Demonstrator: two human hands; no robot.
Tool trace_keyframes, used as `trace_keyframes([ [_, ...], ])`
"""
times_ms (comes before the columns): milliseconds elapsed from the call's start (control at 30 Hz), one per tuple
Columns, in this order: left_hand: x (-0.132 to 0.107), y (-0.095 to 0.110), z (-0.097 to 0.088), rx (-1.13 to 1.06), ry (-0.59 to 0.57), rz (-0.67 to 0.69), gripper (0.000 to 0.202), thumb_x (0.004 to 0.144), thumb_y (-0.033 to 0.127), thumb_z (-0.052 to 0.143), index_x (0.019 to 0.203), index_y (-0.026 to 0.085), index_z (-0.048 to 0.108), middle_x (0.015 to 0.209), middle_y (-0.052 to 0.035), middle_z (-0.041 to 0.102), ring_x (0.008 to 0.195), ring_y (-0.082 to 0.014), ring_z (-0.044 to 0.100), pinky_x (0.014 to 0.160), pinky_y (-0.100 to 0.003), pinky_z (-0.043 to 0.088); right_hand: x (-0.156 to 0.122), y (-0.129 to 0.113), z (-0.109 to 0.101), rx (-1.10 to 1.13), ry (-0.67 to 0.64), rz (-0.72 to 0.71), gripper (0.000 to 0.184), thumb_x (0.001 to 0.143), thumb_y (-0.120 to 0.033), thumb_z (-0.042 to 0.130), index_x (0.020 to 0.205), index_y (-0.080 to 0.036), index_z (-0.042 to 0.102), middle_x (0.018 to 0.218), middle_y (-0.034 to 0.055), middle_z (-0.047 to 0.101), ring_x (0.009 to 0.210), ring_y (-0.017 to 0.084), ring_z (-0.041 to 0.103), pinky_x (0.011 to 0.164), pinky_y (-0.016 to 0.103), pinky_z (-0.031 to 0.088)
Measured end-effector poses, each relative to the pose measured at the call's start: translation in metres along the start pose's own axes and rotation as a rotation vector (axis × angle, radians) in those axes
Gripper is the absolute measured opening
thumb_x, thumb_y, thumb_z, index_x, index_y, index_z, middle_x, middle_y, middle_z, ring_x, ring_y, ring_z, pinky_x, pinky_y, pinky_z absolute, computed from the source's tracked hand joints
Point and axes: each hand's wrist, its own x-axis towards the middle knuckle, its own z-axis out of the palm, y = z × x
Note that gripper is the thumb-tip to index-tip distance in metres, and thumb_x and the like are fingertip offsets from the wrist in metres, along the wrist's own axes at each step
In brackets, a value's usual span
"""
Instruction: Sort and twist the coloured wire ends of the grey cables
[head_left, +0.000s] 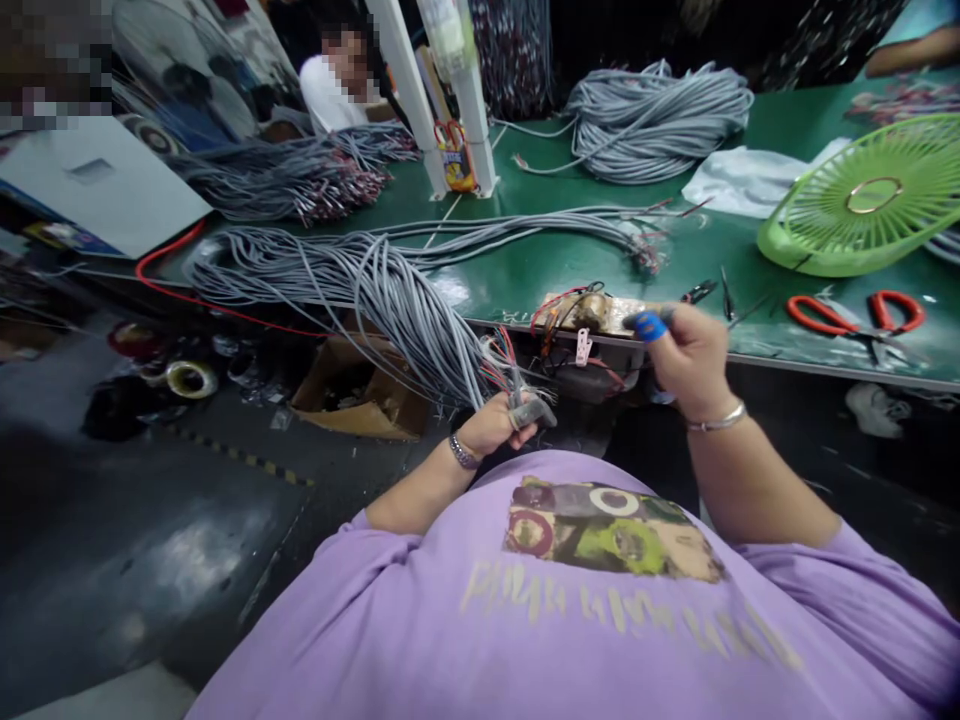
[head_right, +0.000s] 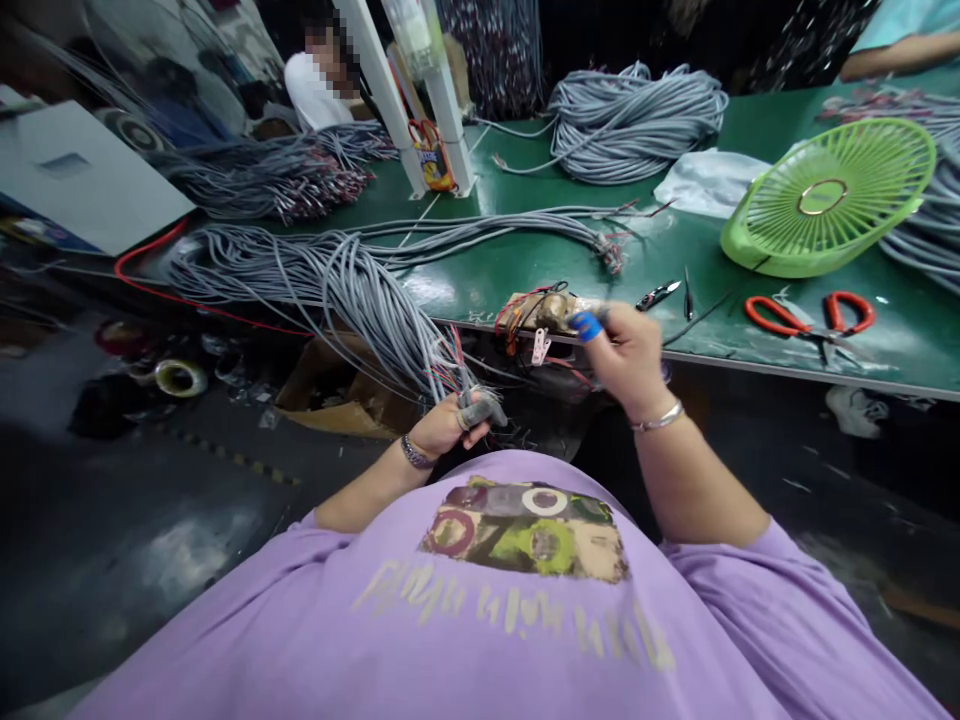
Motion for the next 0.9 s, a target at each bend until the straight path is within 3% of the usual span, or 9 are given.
trace_keyframes([
  [100,0.012,0.001,0.009,0.056,-0.028,-0.057,0.057,0.071,0.068,0.068,0.066,0.014,0.056,0.047,0.0046,0.050,0.037,-0.0036,0.042,0.037,-0.016,0.034,-0.031,-0.028,0.019,0.190,-0.258,-0.067,0.022,0.085,-0.042,0.066,0.089,-0.022,0.073,0.085,0.0044,0.071,0.081,0.019,0.065,0.079,0.032,0.050],
  [200,0.021,0.006,0.018,0.083,-0.095,-0.097,0.057,0.065,0.066,0.075,0.060,0.014,0.051,0.049,0.0039,0.052,0.040,-0.0045,0.047,0.040,-0.016,0.040,-0.047,-0.029,0.040,0.425,-0.418,0.074,0.037,0.083,-0.045,0.069,0.111,-0.022,0.069,0.101,0.0065,0.072,0.091,0.021,0.068,0.084,0.034,0.053],
  [267,0.025,0.009,0.021,0.070,-0.125,-0.115,0.057,0.060,0.064,0.079,0.062,0.013,0.052,0.049,0.0042,0.052,0.040,-0.0048,0.048,0.041,-0.017,0.041,-0.050,-0.023,0.048,0.553,-0.463,0.173,0.045,0.078,-0.045,0.073,0.115,-0.020,0.065,0.101,0.0070,0.072,0.090,0.021,0.068,0.085,0.035,0.055],
  [367,0.027,0.010,0.020,0.049,-0.129,-0.137,0.058,0.060,0.064,0.079,0.066,0.012,0.055,0.052,0.0026,0.057,0.041,-0.0058,0.052,0.042,-0.017,0.042,-0.052,-0.016,0.051,0.637,-0.412,0.281,0.046,0.072,-0.042,0.079,0.109,-0.019,0.065,0.093,0.0051,0.072,0.083,0.018,0.068,0.082,0.034,0.056],
  [500,0.021,0.005,0.012,0.052,-0.138,-0.142,0.065,0.069,0.073,0.067,0.072,0.008,0.063,0.070,-0.0102,0.070,0.055,-0.0119,0.066,0.046,-0.017,0.043,-0.056,-0.011,0.048,0.674,-0.364,0.371,0.044,0.068,-0.039,0.082,0.103,-0.019,0.065,0.085,0.0025,0.071,0.075,0.016,0.067,0.075,0.031,0.056],
  [600,0.014,-0.002,0.010,0.032,-0.065,-0.092,0.064,0.072,0.071,0.066,0.079,0.008,0.066,0.078,-0.0145,0.073,0.062,-0.0150,0.069,0.051,-0.018,0.049,-0.057,-0.006,0.048,0.706,-0.354,0.424,0.045,0.066,-0.037,0.084,0.101,-0.018,0.064,0.084,0.0024,0.071,0.074,0.014,0.066,0.072,0.029,0.055],
  [767,0.007,-0.009,0.013,-0.088,0.240,0.092,0.066,0.080,0.073,0.054,0.100,0.009,0.062,0.086,-0.0130,0.074,0.056,-0.0137,0.068,0.042,-0.018,0.042,-0.056,0.001,0.050,0.763,-0.299,0.503,0.046,0.061,-0.039,0.086,0.094,-0.018,0.062,0.076,-0.0002,0.068,0.067,0.011,0.061,0.064,0.024,0.050],
  [833,0.008,-0.010,0.014,-0.085,0.284,0.135,0.065,0.080,0.073,0.054,0.094,0.010,0.061,0.080,-0.0096,0.072,0.049,-0.0102,0.063,0.038,-0.017,0.037,-0.056,0.001,0.050,0.779,-0.291,0.515,0.047,0.060,-0.039,0.087,0.093,-0.017,0.062,0.074,-0.0009,0.067,0.065,0.010,0.059,0.062,0.023,0.048],
  [900,0.010,-0.009,0.015,-0.046,0.258,0.142,0.059,0.075,0.070,0.064,0.083,0.011,0.059,0.067,-0.0028,0.067,0.041,-0.0056,0.053,0.036,-0.016,0.031,-0.056,-0.001,0.049,0.794,-0.298,0.517,0.047,0.059,-0.038,0.088,0.092,-0.018,0.062,0.074,-0.0013,0.066,0.064,0.009,0.057,0.061,0.023,0.047],
])
